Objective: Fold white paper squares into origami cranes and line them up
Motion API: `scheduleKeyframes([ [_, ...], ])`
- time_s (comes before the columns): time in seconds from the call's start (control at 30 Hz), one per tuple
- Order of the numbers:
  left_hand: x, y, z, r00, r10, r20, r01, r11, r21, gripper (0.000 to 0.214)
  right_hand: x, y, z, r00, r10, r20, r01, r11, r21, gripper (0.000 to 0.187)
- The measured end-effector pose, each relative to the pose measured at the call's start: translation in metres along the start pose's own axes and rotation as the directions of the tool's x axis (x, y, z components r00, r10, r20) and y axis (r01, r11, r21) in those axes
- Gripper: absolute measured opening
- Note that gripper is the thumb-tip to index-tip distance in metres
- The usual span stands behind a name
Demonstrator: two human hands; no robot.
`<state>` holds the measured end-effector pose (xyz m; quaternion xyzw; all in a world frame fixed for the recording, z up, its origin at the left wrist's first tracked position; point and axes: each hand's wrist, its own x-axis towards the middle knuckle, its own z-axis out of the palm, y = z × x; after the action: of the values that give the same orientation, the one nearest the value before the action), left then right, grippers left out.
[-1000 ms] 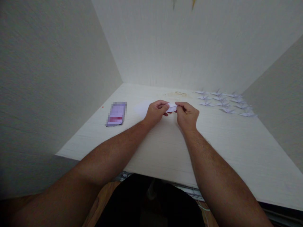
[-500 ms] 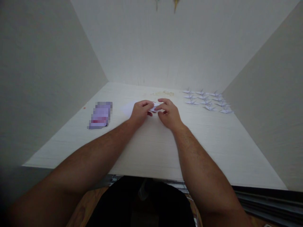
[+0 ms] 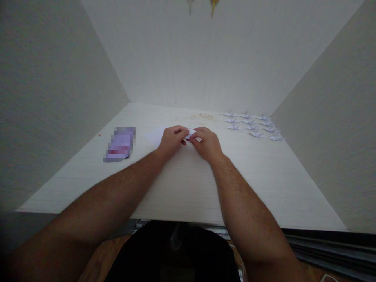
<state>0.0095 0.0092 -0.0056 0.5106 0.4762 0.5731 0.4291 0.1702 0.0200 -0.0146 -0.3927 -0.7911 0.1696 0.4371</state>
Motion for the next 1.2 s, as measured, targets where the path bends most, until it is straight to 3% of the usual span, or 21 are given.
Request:
scheduleKeyframes([
  [0.2, 0.002, -0.004, -0.002, 1.000, 0.015, 0.014, -0.014, 1.000, -0.020, 0.018, 0.000, 0.000, -0.003, 0.998, 0.020, -0.057, -0.021, 1.000, -0.021, 0.007],
  [0.43, 0.001, -0.001, -0.003, 0.999, -0.037, 0.030, 0.039, 0.995, -0.087, 0.031, 0.002, -0.004, -0.004, 0.968, 0.219, -0.123, -0.198, 0.966, 0.164, 0.009],
  [0.63, 0.002, -0.004, -0.005, 0.996, -0.042, 0.081, 0.052, 0.991, -0.122, 0.033, 0.004, -0.010, -0.005, 0.945, 0.303, -0.125, -0.259, 0.924, 0.282, 0.011],
  [0.83, 0.000, -0.004, -0.007, 0.986, -0.019, 0.163, 0.047, 0.984, -0.173, 0.049, 0.008, -0.012, -0.005, 0.921, 0.376, -0.102, -0.297, 0.846, 0.444, 0.016],
  [1.03, -0.001, -0.004, -0.007, 0.987, -0.030, 0.157, 0.060, 0.981, -0.186, 0.045, 0.009, -0.011, -0.003, 0.915, 0.399, -0.056, -0.301, 0.770, 0.562, 0.034],
  [1.2, 0.000, -0.005, -0.008, 0.985, -0.038, 0.166, 0.064, 0.986, -0.153, 0.044, 0.008, -0.012, -0.003, 0.927, 0.375, -0.008, -0.309, 0.775, 0.552, 0.025],
])
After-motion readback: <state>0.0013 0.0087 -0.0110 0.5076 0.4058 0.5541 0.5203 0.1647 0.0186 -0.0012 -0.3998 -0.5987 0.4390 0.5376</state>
